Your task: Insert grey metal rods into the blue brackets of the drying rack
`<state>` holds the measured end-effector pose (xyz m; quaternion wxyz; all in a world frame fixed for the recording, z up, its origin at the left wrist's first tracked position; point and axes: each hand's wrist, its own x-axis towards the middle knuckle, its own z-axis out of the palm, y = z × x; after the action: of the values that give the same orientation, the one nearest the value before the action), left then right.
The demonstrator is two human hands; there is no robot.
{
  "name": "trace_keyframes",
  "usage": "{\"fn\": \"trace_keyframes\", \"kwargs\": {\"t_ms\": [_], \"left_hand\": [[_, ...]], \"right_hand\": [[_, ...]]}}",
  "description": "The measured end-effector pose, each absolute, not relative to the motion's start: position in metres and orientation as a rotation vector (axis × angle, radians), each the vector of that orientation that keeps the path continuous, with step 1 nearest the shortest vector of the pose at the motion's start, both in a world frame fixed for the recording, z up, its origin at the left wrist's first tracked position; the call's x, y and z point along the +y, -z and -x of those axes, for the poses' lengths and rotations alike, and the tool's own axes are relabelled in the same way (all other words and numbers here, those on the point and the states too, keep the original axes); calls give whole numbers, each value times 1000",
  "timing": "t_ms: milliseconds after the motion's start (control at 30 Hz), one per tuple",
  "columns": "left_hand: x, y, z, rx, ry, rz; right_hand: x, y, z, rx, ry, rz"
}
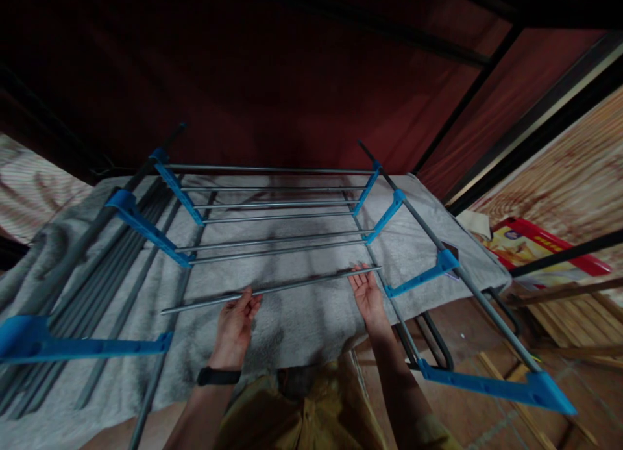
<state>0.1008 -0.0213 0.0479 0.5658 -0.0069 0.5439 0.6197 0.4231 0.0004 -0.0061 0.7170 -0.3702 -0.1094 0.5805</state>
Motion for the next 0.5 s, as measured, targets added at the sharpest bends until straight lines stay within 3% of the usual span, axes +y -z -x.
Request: {"fn": "trace_keyframes", "kwargs": {"t_ms": [500], "left_hand": [[-28, -37, -105, 1188, -1293, -140]], "right_hand": [[-3, 9, -421, -340, -1312, 829]]}}
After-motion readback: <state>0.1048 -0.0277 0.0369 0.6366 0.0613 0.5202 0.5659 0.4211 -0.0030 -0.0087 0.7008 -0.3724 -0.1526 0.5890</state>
